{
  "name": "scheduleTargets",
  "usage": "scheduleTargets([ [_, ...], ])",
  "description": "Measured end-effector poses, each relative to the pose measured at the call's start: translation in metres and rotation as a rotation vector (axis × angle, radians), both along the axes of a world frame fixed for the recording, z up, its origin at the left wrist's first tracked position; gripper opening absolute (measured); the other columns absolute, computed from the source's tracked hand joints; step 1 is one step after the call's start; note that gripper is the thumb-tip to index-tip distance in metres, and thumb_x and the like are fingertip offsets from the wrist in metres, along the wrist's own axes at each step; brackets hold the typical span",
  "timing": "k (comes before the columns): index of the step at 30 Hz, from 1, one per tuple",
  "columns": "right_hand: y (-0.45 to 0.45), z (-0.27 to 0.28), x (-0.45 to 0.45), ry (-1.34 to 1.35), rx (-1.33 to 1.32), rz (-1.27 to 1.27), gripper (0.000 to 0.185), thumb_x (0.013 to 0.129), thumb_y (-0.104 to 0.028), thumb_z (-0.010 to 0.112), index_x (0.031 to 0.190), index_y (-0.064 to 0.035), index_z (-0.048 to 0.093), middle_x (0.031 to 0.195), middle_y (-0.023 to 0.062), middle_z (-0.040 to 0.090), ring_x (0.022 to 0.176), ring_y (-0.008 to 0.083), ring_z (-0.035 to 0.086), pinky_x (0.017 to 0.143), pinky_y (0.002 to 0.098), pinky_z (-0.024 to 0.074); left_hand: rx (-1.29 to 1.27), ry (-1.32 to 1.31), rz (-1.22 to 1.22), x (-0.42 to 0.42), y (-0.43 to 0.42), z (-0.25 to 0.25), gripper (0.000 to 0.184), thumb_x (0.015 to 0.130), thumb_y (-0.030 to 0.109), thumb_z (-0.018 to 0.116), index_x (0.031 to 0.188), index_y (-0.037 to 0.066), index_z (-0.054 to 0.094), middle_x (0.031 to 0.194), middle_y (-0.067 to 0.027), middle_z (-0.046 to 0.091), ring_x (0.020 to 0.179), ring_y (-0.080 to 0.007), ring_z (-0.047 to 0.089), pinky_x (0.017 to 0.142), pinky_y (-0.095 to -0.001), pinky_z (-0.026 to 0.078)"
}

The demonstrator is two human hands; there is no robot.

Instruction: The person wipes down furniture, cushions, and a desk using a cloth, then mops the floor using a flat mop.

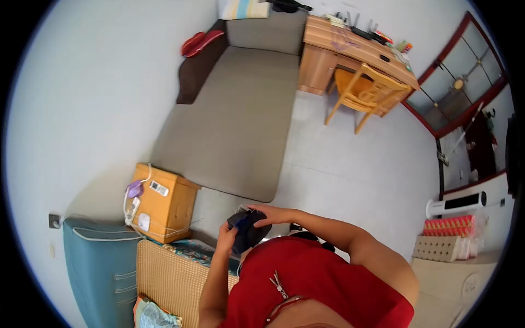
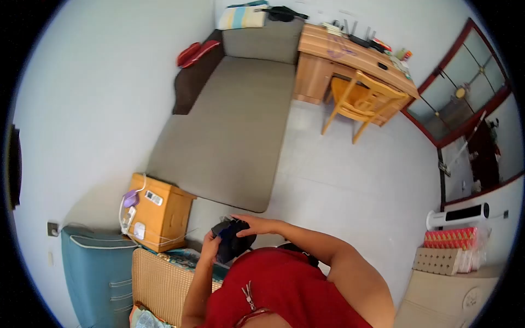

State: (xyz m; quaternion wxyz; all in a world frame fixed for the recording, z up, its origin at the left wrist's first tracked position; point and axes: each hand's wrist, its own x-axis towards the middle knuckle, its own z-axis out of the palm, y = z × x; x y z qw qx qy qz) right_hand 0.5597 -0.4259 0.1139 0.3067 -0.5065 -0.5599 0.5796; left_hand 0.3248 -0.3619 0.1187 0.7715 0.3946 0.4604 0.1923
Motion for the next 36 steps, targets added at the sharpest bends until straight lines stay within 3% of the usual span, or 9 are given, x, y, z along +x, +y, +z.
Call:
scheduleTargets([
  [4, -0.055, -0.049, 0.065, -0.211, 0.298, -0.211, 0.058, 0.084, -0.029, 0.072, 0.132, -0.0039, 0.051, 0.127, 0.02, 0.051, 0.12, 0.0363, 0.047, 0.107, 0.0422, 0.0346, 0.084, -0.025, -0.246, 0.102, -0.025, 0.02, 0.033, 0.088, 0.002, 0.057, 0.12, -0.001, 0.061, 0.105, -0.0066, 0.068, 0.094, -0.015, 0.063, 0.084, -0.0291, 0.051],
  [7, -0.091, -0.038, 0.12, -0.189, 0.2, -0.382, 0.053, 0.084, -0.022, 0.07, 0.129, -0.0014, 0.053, 0.132, 0.0215, 0.05, 0.124, 0.0375, 0.046, 0.107, 0.0411, 0.0373, 0.192, 0.005, -0.431, 0.16, -0.035, 0.031, 0.033, 0.088, 0.01, 0.064, 0.119, -0.002, 0.061, 0.101, -0.0068, 0.067, 0.091, -0.0144, 0.062, 0.081, -0.029, 0.051],
  [8, -0.107, -0.023, 0.134, -0.191, 0.24, -0.499, 0.044, 0.084, -0.009, 0.064, 0.127, -0.0025, 0.055, 0.124, 0.0191, 0.055, 0.118, 0.0362, 0.051, 0.103, 0.0402, 0.0401, 0.189, -0.006, -0.484, 0.179, -0.038, 0.038, 0.034, 0.089, 0.013, 0.065, 0.119, -0.002, 0.061, 0.101, -0.0069, 0.067, 0.091, -0.0141, 0.062, 0.081, -0.0287, 0.05],
  [15, -0.157, 0.004, 0.224, 0.009, 0.126, -0.916, 0.039, 0.083, 0.003, 0.046, 0.118, -0.0039, 0.062, 0.122, 0.0148, 0.059, 0.117, 0.0323, 0.054, 0.103, 0.0365, 0.0412, 0.245, 0.036, -0.811, 0.276, -0.048, 0.08, 0.039, 0.091, 0.024, 0.069, 0.121, -0.001, 0.062, 0.103, -0.0058, 0.068, 0.094, -0.0134, 0.062, 0.084, -0.0283, 0.05],
  [19, -0.148, -0.002, 0.271, -0.159, 0.176, -1.15, 0.044, 0.08, 0.008, 0.04, 0.111, -0.0066, 0.067, 0.136, 0.0148, 0.049, 0.13, 0.0293, 0.044, 0.11, 0.0345, 0.0342, 0.092, -0.047, -0.631, 0.322, -0.007, 0.038, 0.035, 0.095, 0.023, 0.064, 0.121, 0.0, 0.062, 0.105, -0.0041, 0.068, 0.095, -0.0129, 0.062, 0.086, -0.0285, 0.049],
  [23, -0.129, -0.002, 0.323, -0.005, 0.127, -1.23, 0.048, 0.075, 0.012, 0.037, 0.103, -0.0073, 0.071, 0.145, 0.0165, 0.04, 0.135, 0.0288, 0.039, 0.111, 0.0346, 0.0321, 0.026, -0.078, -0.315, 0.355, 0.038, 0.03, 0.031, 0.098, 0.024, 0.059, 0.121, 0.002, 0.063, 0.111, -0.0054, 0.067, 0.099, -0.0144, 0.062, 0.089, -0.0293, 0.049],
  [29, -0.063, 0.018, 0.373, 0.095, -0.007, -1.128, 0.049, 0.074, 0.013, 0.035, 0.102, -0.0046, 0.072, 0.133, 0.017, 0.055, 0.124, 0.0273, 0.051, 0.106, 0.031, 0.0361, -0.028, -0.118, -0.064, 0.409, 0.116, 0.018, 0.035, 0.099, 0.029, 0.057, 0.121, 0.002, 0.061, 0.114, -0.0074, 0.067, 0.1, -0.017, 0.064, 0.089, -0.0306, 0.051],
  [30, -0.05, 0.016, 0.383, 0.196, -0.092, -1.076, 0.051, 0.075, 0.014, 0.036, 0.106, -0.0038, 0.071, 0.124, 0.0163, 0.061, 0.116, 0.0258, 0.056, 0.103, 0.0298, 0.0389, 0.02, -0.073, -0.055, 0.418, 0.129, 0.019, 0.036, 0.099, 0.029, 0.057, 0.122, 0.001, 0.06, 0.115, -0.0081, 0.066, 0.101, -0.0175, 0.063, 0.09, -0.0309, 0.05],
  [36, 0.035, 0.044, 0.417, 0.214, -0.078, -1.113, 0.054, 0.084, 0.005, 0.044, 0.134, -0.0101, 0.057, 0.125, 0.0089, 0.059, 0.112, 0.0215, 0.056, 0.1, 0.031, 0.0412, 0.563, 0.097, -0.115, 0.495, 0.177, 0.045, 0.034, 0.098, 0.024, 0.057, 0.12, -0.002, 0.061, 0.112, -0.0103, 0.066, 0.103, -0.0225, 0.062, 0.089, -0.0322, 0.047],
])
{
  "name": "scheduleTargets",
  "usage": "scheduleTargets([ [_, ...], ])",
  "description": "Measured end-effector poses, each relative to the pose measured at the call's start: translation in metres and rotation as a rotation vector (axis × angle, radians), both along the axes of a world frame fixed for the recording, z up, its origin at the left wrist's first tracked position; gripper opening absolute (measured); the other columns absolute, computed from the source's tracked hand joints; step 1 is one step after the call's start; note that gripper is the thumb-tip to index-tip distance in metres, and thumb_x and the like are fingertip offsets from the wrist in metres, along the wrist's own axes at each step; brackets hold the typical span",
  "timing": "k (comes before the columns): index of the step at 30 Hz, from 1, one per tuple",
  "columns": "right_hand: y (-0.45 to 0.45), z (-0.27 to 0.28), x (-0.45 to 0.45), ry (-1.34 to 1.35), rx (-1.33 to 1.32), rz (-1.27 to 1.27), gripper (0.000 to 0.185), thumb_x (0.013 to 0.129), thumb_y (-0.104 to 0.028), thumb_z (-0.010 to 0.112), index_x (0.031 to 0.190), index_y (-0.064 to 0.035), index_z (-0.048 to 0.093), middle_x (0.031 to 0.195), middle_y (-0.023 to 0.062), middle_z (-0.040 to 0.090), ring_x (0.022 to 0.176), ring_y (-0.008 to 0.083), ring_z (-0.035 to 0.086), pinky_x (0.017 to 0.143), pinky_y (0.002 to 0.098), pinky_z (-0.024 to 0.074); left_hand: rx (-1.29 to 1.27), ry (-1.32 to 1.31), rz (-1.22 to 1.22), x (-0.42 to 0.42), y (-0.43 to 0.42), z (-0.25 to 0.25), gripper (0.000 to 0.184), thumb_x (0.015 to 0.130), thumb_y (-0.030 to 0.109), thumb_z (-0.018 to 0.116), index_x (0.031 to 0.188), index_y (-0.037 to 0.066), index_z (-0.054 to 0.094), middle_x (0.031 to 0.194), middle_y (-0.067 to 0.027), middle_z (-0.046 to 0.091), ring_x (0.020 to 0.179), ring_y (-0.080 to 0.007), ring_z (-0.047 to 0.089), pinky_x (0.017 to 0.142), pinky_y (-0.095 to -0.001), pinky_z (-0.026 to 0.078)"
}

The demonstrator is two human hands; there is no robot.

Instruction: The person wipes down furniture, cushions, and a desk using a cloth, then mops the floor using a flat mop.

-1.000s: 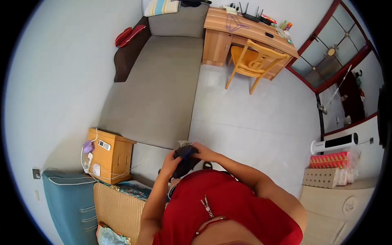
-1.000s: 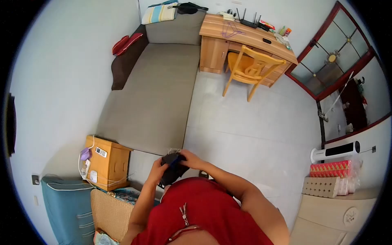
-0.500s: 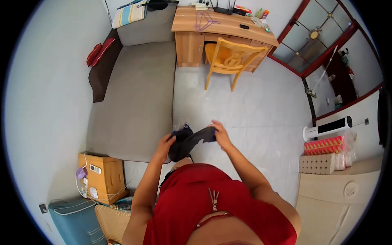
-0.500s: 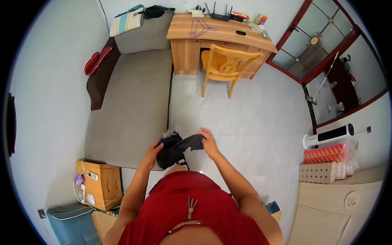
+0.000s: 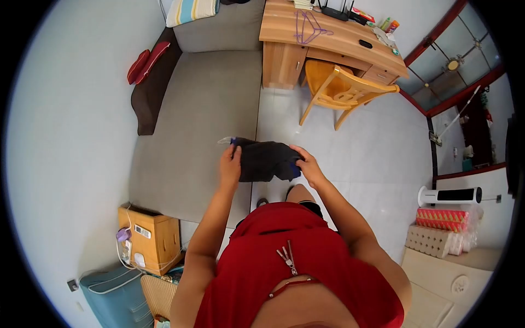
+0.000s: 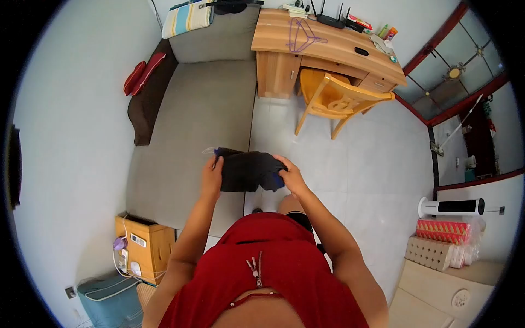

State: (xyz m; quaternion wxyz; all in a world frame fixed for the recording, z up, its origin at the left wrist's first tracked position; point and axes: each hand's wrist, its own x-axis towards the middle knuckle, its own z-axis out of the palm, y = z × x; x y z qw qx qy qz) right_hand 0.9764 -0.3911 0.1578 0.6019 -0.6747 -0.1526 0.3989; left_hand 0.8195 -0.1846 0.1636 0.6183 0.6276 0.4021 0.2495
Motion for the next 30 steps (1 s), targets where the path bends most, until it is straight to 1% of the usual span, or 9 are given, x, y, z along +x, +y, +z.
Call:
scheduleTargets([
  [3, 0.04, 0.005, 0.032, 0.337, 0.086, 0.064, 0.056, 0.092, -0.01, 0.052, 0.147, -0.0167, 0.042, 0.132, 0.0049, 0.053, 0.115, 0.0186, 0.052, 0.095, 0.0329, 0.0426, 0.311, 0.039, -0.215, 0.046, 0.005, -0.019, 0.037, 0.096, 0.025, 0.06, 0.123, 0.0, 0.06, 0.124, -0.0144, 0.061, 0.109, -0.027, 0.06, 0.093, -0.0346, 0.046],
  [4, 0.055, 0.004, 0.043, 0.5, 0.218, 0.102, 0.061, 0.095, -0.023, 0.057, 0.151, -0.0216, 0.033, 0.137, 0.0034, 0.047, 0.118, 0.0161, 0.047, 0.09, 0.0331, 0.0425, 0.335, 0.016, -0.303, 0.062, 0.002, -0.021, 0.039, 0.095, 0.025, 0.061, 0.124, 0.001, 0.06, 0.128, -0.0154, 0.059, 0.111, -0.028, 0.059, 0.094, -0.0354, 0.046],
  [8, 0.113, 0.008, 0.088, 0.462, 0.108, 0.077, 0.054, 0.098, -0.025, 0.055, 0.149, -0.0176, 0.038, 0.132, 0.0042, 0.052, 0.113, 0.0172, 0.053, 0.09, 0.0322, 0.0461, 0.657, 0.22, -0.574, 0.118, 0.002, 0.014, 0.043, 0.092, 0.026, 0.064, 0.127, 0.002, 0.06, 0.139, -0.0169, 0.053, 0.117, -0.0254, 0.057, 0.096, -0.0347, 0.046],
  [11, 0.14, -0.002, 0.145, 0.518, 0.043, 0.099, 0.044, 0.099, -0.021, 0.052, 0.143, -0.0138, 0.046, 0.124, 0.0044, 0.059, 0.105, 0.0182, 0.059, 0.089, 0.0313, 0.0488, 0.195, 0.005, -0.617, 0.157, 0.028, -0.002, 0.042, 0.094, 0.026, 0.063, 0.129, 0.004, 0.06, 0.143, -0.0139, 0.05, 0.11, -0.0233, 0.06, 0.094, -0.0327, 0.047],
  [14, 0.175, -0.005, 0.204, 0.495, 0.12, 0.114, 0.038, 0.098, -0.015, 0.05, 0.136, -0.0116, 0.053, 0.116, 0.005, 0.064, 0.103, 0.017, 0.061, 0.087, 0.0298, 0.0497, -0.101, -0.171, -0.379, 0.192, 0.053, -0.006, 0.038, 0.096, 0.025, 0.061, 0.129, 0.005, 0.062, 0.139, -0.0101, 0.055, 0.097, -0.0181, 0.063, 0.089, -0.0294, 0.048],
  [17, 0.221, -0.007, 0.27, 0.374, 0.18, 0.081, 0.039, 0.096, -0.014, 0.054, 0.134, -0.0115, 0.054, 0.111, 0.0046, 0.065, 0.099, 0.0159, 0.062, 0.087, 0.0287, 0.0496, -0.266, -0.067, -0.098, 0.212, 0.079, 0.002, 0.04, 0.098, 0.029, 0.058, 0.131, 0.005, 0.06, 0.127, -0.0072, 0.063, 0.098, -0.0134, 0.062, 0.089, -0.0298, 0.049],
  [23, 0.317, 0.061, 0.388, 0.243, 0.459, -0.029, 0.037, 0.094, -0.014, 0.057, 0.131, -0.0117, 0.056, 0.109, 0.0026, 0.065, 0.095, 0.0145, 0.062, 0.084, 0.0279, 0.0493, -0.291, 0.031, 0.18, 0.202, 0.119, -0.033, 0.036, 0.099, 0.028, 0.057, 0.126, 0.005, 0.062, 0.11, -0.0071, 0.069, 0.086, -0.0135, 0.064, 0.083, -0.0293, 0.05],
  [25, 0.358, 0.046, 0.445, 0.429, 0.57, -0.14, 0.04, 0.086, -0.014, 0.071, 0.125, -0.0106, 0.06, 0.107, 0.0013, 0.067, 0.097, 0.0142, 0.064, 0.082, 0.0271, 0.0516, -0.326, 0.081, 0.238, 0.196, 0.134, -0.045, 0.036, 0.098, 0.027, 0.058, 0.125, 0.005, 0.062, 0.111, -0.0072, 0.068, 0.085, -0.0132, 0.063, 0.081, -0.0291, 0.049],
  [30, 0.407, 0.038, 0.533, 0.048, 0.493, -0.256, 0.047, 0.089, -0.013, 0.064, 0.134, -0.0076, 0.053, 0.116, 0.0114, 0.065, 0.107, 0.0238, 0.062, 0.09, 0.0348, 0.0506, -0.36, 0.16, 0.274, 0.198, 0.192, -0.076, 0.036, 0.098, 0.028, 0.057, 0.126, 0.006, 0.062, 0.107, -0.0074, 0.07, 0.082, -0.0127, 0.063, 0.078, -0.0281, 0.049],
])
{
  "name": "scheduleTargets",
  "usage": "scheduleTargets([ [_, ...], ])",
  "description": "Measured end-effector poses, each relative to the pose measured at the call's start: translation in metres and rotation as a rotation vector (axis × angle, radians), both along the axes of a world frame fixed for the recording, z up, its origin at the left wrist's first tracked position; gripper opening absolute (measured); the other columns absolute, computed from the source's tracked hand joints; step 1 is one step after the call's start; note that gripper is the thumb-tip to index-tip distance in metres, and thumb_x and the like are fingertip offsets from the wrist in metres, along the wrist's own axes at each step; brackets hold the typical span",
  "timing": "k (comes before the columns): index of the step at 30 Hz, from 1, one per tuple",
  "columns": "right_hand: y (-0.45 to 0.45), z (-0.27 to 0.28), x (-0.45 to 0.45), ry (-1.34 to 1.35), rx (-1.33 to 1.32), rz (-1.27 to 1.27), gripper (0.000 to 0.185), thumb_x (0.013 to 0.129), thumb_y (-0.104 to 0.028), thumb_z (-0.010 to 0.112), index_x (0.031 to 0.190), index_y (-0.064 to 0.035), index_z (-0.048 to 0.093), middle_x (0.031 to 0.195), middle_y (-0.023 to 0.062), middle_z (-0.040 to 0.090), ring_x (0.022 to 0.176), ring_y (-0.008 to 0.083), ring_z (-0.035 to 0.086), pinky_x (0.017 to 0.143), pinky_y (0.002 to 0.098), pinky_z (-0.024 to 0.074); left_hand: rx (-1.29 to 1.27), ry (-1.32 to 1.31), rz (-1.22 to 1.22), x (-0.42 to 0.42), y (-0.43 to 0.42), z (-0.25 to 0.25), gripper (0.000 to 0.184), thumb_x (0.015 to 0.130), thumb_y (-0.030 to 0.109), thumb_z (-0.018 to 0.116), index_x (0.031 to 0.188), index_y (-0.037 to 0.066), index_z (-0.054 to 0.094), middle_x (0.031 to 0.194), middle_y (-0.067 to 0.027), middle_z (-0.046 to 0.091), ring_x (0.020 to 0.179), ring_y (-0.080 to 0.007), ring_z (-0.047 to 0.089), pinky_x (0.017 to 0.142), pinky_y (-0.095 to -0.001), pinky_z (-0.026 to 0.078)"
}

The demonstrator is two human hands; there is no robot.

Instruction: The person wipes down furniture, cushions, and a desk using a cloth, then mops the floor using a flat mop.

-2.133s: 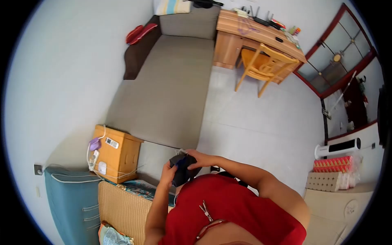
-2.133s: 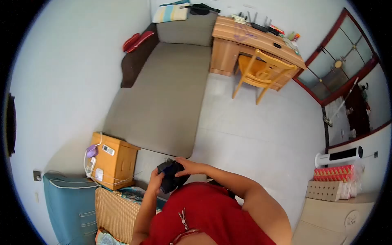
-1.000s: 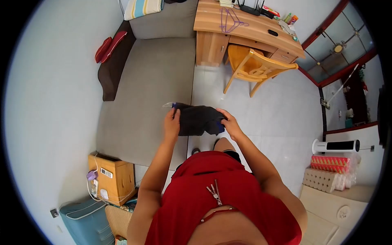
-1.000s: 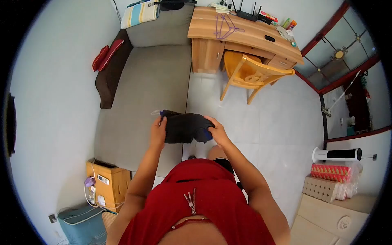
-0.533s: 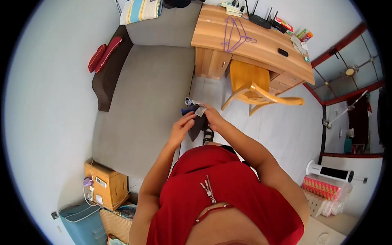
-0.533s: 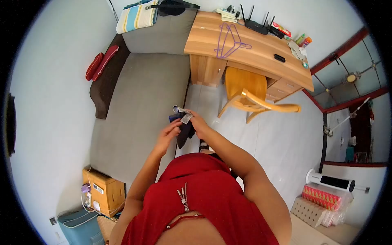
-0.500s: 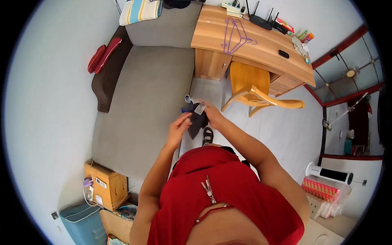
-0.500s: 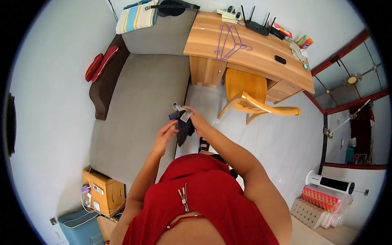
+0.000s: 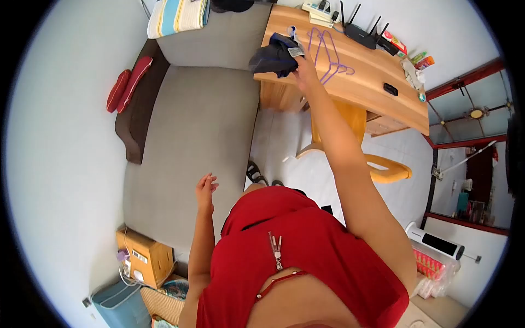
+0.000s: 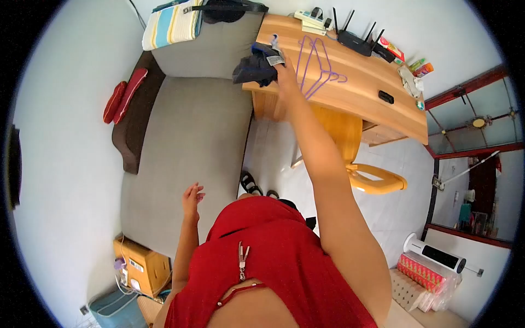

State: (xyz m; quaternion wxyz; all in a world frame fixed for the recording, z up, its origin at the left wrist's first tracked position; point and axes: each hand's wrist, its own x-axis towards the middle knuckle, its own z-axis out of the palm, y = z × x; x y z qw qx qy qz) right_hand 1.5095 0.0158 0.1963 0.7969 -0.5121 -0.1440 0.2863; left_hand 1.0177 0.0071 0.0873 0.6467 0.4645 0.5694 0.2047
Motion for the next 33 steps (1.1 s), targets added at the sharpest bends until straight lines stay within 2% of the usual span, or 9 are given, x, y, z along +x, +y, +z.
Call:
scheduleTargets([
  [1, 0.008, -0.012, 0.014, -0.105, -0.095, -0.056, 0.049, 0.09, -0.013, 0.062, 0.137, -0.0068, 0.051, 0.117, 0.0153, 0.064, 0.109, 0.0275, 0.062, 0.092, 0.0367, 0.0504, -0.009, 0.011, 0.002, 0.004, 0.013, -0.003, 0.036, 0.098, 0.028, 0.057, 0.126, 0.006, 0.062, 0.107, -0.0074, 0.07, 0.081, -0.0127, 0.063, 0.077, -0.0278, 0.049],
  [3, 0.02, -0.09, 0.059, -0.443, -0.75, -0.199, 0.056, 0.086, -0.018, 0.066, 0.138, -0.0055, 0.05, 0.127, 0.0249, 0.058, 0.118, 0.0354, 0.057, 0.099, 0.0411, 0.0462, -0.022, 0.012, 0.0, 0.013, 0.041, -0.011, 0.037, 0.098, 0.029, 0.057, 0.127, 0.006, 0.061, 0.106, -0.0075, 0.069, 0.081, -0.0126, 0.063, 0.076, -0.0271, 0.048],
  [6, 0.013, -0.109, 0.051, -0.75, -0.888, -0.161, 0.06, 0.082, -0.023, 0.069, 0.138, -0.0112, 0.052, 0.132, 0.0294, 0.052, 0.121, 0.0423, 0.051, 0.102, 0.0456, 0.0427, -0.017, -0.005, -0.032, 0.03, 0.08, -0.019, 0.038, 0.099, 0.028, 0.056, 0.127, 0.004, 0.061, 0.107, -0.0078, 0.069, 0.082, -0.0129, 0.062, 0.077, -0.0269, 0.047],
  [10, 0.017, -0.122, 0.035, -1.232, -1.031, -0.254, 0.054, 0.084, -0.024, 0.069, 0.137, -0.0216, 0.055, 0.134, 0.0261, 0.05, 0.12, 0.0444, 0.05, 0.099, 0.0504, 0.0432, -0.009, 0.024, -0.11, 0.055, 0.119, -0.016, 0.04, 0.099, 0.03, 0.055, 0.128, 0.003, 0.06, 0.107, -0.0079, 0.068, 0.082, -0.013, 0.062, 0.076, -0.027, 0.047],
  [14, 0.04, -0.137, 0.043, -1.348, -1.057, -0.173, 0.047, 0.09, -0.035, 0.062, 0.137, -0.0288, 0.055, 0.149, 0.0176, 0.04, 0.132, 0.0442, 0.04, 0.107, 0.0565, 0.0329, -0.021, 0.049, -0.134, 0.092, 0.15, -0.015, 0.037, 0.099, 0.027, 0.054, 0.126, 0.002, 0.06, 0.104, -0.008, 0.067, 0.082, -0.0136, 0.06, 0.075, -0.0275, 0.047],
  [17, 0.064, -0.145, 0.053, -1.342, -1.195, -0.021, 0.051, 0.093, -0.042, 0.056, 0.142, -0.0303, 0.048, 0.154, 0.0168, 0.033, 0.138, 0.0442, 0.034, 0.11, 0.0602, 0.0283, -0.053, 0.068, -0.135, 0.113, 0.166, -0.024, 0.036, 0.099, 0.026, 0.054, 0.126, 0.002, 0.061, 0.104, -0.0084, 0.068, 0.082, -0.0135, 0.06, 0.075, -0.0275, 0.047],
  [18, 0.072, -0.153, 0.061, -1.297, -1.222, 0.085, 0.056, 0.095, -0.049, 0.052, 0.147, -0.0313, 0.041, 0.157, 0.0176, 0.026, 0.142, 0.0466, 0.026, 0.108, 0.068, 0.0246, -0.062, 0.082, -0.127, 0.121, 0.173, -0.027, 0.036, 0.099, 0.026, 0.054, 0.125, 0.002, 0.061, 0.104, -0.0083, 0.068, 0.082, -0.0134, 0.06, 0.075, -0.0272, 0.047],
  [22, 0.107, -0.208, 0.086, -1.308, -1.175, 0.041, 0.061, 0.094, -0.052, 0.052, 0.148, -0.0292, 0.04, 0.158, 0.0204, 0.023, 0.142, 0.0525, 0.019, 0.103, 0.0765, 0.021, -0.115, 0.172, -0.055, 0.143, 0.192, -0.038, 0.035, 0.098, 0.025, 0.055, 0.124, 0.002, 0.062, 0.102, -0.008, 0.068, 0.079, -0.0131, 0.061, 0.073, -0.0261, 0.047],
  [33, 0.27, -0.231, 0.294, -1.188, -1.265, -0.08, 0.06, 0.097, -0.054, 0.044, 0.151, -0.0281, 0.036, 0.16, 0.0194, 0.017, 0.146, 0.0484, 0.012, 0.11, 0.0709, 0.0092, -0.105, 0.27, -0.096, 0.255, 0.249, -0.02, 0.038, 0.099, 0.027, 0.055, 0.128, 0.002, 0.059, 0.108, -0.0099, 0.069, 0.086, -0.0157, 0.063, 0.078, -0.0288, 0.048],
])
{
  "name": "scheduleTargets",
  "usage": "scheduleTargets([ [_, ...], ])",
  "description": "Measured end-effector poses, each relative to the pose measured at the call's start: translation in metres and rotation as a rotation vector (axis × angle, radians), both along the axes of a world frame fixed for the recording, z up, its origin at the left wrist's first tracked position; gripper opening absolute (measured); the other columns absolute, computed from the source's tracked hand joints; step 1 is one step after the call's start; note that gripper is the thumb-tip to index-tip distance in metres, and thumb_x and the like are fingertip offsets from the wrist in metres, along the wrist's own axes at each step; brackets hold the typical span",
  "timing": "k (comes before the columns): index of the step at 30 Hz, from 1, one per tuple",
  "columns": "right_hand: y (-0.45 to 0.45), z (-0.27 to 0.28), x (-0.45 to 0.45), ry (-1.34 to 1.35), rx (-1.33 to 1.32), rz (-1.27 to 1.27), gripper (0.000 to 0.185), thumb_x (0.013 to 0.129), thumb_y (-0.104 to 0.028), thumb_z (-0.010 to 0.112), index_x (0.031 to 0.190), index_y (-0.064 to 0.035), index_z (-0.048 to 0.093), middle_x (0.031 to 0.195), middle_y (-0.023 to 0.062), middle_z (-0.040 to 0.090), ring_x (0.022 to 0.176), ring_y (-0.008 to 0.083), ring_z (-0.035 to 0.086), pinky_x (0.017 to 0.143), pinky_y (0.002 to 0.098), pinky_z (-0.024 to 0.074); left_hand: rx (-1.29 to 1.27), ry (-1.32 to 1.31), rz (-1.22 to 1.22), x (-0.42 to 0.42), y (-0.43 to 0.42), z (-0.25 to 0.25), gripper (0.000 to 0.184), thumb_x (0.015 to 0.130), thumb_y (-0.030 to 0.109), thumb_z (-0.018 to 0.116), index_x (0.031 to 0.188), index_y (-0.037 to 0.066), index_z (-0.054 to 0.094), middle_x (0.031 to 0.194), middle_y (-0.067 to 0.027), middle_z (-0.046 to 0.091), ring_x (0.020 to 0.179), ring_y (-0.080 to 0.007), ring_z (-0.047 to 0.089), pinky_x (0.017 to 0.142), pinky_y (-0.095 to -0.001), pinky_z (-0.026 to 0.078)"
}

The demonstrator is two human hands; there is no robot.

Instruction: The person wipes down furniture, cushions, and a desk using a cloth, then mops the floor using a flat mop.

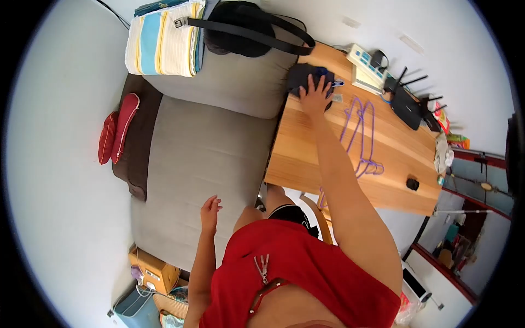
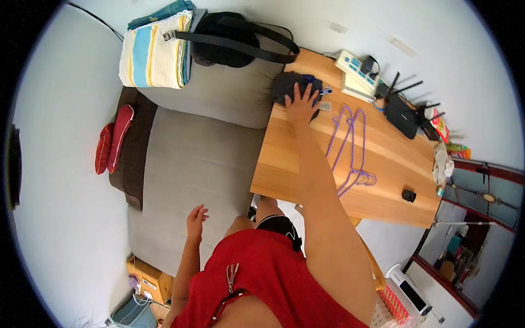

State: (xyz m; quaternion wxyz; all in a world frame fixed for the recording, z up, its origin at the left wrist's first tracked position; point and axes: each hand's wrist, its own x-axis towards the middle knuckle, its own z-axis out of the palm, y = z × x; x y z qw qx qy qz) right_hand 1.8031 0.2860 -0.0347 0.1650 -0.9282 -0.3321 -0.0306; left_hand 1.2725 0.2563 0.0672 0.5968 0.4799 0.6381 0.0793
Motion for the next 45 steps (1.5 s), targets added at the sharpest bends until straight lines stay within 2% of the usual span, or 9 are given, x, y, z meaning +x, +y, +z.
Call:
scheduleTargets([
  [4, 0.035, 0.002, 0.053, -0.002, -0.083, 0.004, 0.061, 0.098, -0.056, 0.039, 0.152, -0.0287, 0.033, 0.161, 0.0184, 0.015, 0.146, 0.0479, 0.011, 0.111, 0.0705, 0.0092, -0.039, -0.066, -0.041, 0.022, 0.004, -0.006, 0.037, 0.098, 0.023, 0.056, 0.129, 0.001, 0.059, 0.108, -0.0091, 0.068, 0.088, -0.0155, 0.063, 0.082, -0.0294, 0.049],
  [9, 0.039, -0.002, 0.065, -0.058, -0.171, 0.057, 0.064, 0.099, -0.059, 0.033, 0.154, -0.0276, 0.027, 0.162, 0.0169, 0.014, 0.146, 0.0463, 0.012, 0.111, 0.0695, 0.0096, -0.02, 0.041, -0.129, 0.034, 0.017, -0.005, 0.037, 0.099, 0.023, 0.056, 0.127, -0.001, 0.06, 0.106, -0.0097, 0.069, 0.087, -0.0157, 0.062, 0.082, -0.0291, 0.05],
  [18, 0.024, -0.011, 0.038, -0.182, -0.138, 0.201, 0.068, 0.097, -0.062, 0.036, 0.152, -0.0222, 0.032, 0.16, 0.0167, 0.022, 0.145, 0.047, 0.018, 0.108, 0.0723, 0.0163, 0.003, 0.065, -0.182, 0.032, 0.041, -0.032, 0.037, 0.098, 0.024, 0.057, 0.125, -0.001, 0.062, 0.102, -0.0081, 0.069, 0.086, -0.0139, 0.061, 0.08, -0.0281, 0.049],
  [24, 0.025, -0.014, 0.041, -0.278, -0.08, 0.213, 0.068, 0.096, -0.063, 0.039, 0.15, -0.0219, 0.037, 0.157, 0.0177, 0.027, 0.141, 0.0487, 0.025, 0.106, 0.0726, 0.0204, 0.065, 0.075, -0.359, 0.009, 0.052, -0.108, 0.036, 0.098, 0.024, 0.057, 0.124, 0.001, 0.062, 0.098, -0.0071, 0.069, 0.083, -0.0127, 0.061, 0.079, -0.0282, 0.05],
  [29, 0.025, -0.016, 0.036, -0.228, -0.125, 0.165, 0.073, 0.093, -0.069, 0.039, 0.152, -0.0255, 0.034, 0.159, 0.0123, 0.026, 0.144, 0.043, 0.024, 0.11, 0.0671, 0.0203, -0.018, 0.113, -0.453, 0.0, 0.092, -0.136, 0.034, 0.098, 0.022, 0.056, 0.124, 0.001, 0.062, 0.098, -0.0063, 0.07, 0.082, -0.0129, 0.062, 0.078, -0.0283, 0.05],
  [34, 0.017, -0.012, -0.033, -0.213, -0.198, 0.054, 0.078, 0.09, -0.072, 0.039, 0.154, -0.0287, 0.027, 0.162, 0.0094, 0.02, 0.147, 0.0388, 0.02, 0.111, 0.065, 0.0187, 0.114, -0.056, -0.509, -0.072, 0.152, -0.246, 0.031, 0.099, 0.017, 0.055, 0.125, 0.001, 0.062, 0.102, -0.0074, 0.07, 0.084, -0.0138, 0.062, 0.079, -0.0283, 0.051],
  [38, -0.005, -0.012, -0.105, -0.226, -0.194, 0.017, 0.071, 0.091, -0.056, 0.052, 0.152, -0.0278, 0.03, 0.161, 0.0101, 0.023, 0.145, 0.0415, 0.022, 0.108, 0.0674, 0.0217, 0.132, -0.171, -0.303, -0.114, 0.19, -0.226, 0.034, 0.1, 0.022, 0.055, 0.127, 0.002, 0.061, 0.104, -0.007, 0.07, 0.084, -0.0137, 0.062, 0.079, -0.0269, 0.05],
  [39, -0.01, -0.009, -0.127, -0.209, -0.193, -0.01, 0.069, 0.09, -0.046, 0.058, 0.151, -0.0275, 0.031, 0.16, 0.0097, 0.024, 0.144, 0.0422, 0.024, 0.107, 0.0684, 0.0239, 0.144, -0.165, -0.269, -0.133, 0.2, -0.218, 0.035, 0.1, 0.024, 0.055, 0.127, 0.002, 0.061, 0.105, -0.0072, 0.069, 0.085, -0.0138, 0.062, 0.079, -0.0266, 0.049],
  [45, -0.065, 0.005, -0.248, -0.139, -0.272, -0.109, 0.071, 0.089, -0.036, 0.063, 0.152, -0.0293, 0.03, 0.161, 0.0079, 0.022, 0.143, 0.0401, 0.025, 0.106, 0.0668, 0.0264, 0.232, -0.176, -0.101, -0.275, 0.268, -0.209, 0.035, 0.1, 0.025, 0.055, 0.128, 0.005, 0.061, 0.107, -0.0078, 0.069, 0.084, -0.014, 0.062, 0.079, -0.0257, 0.048],
])
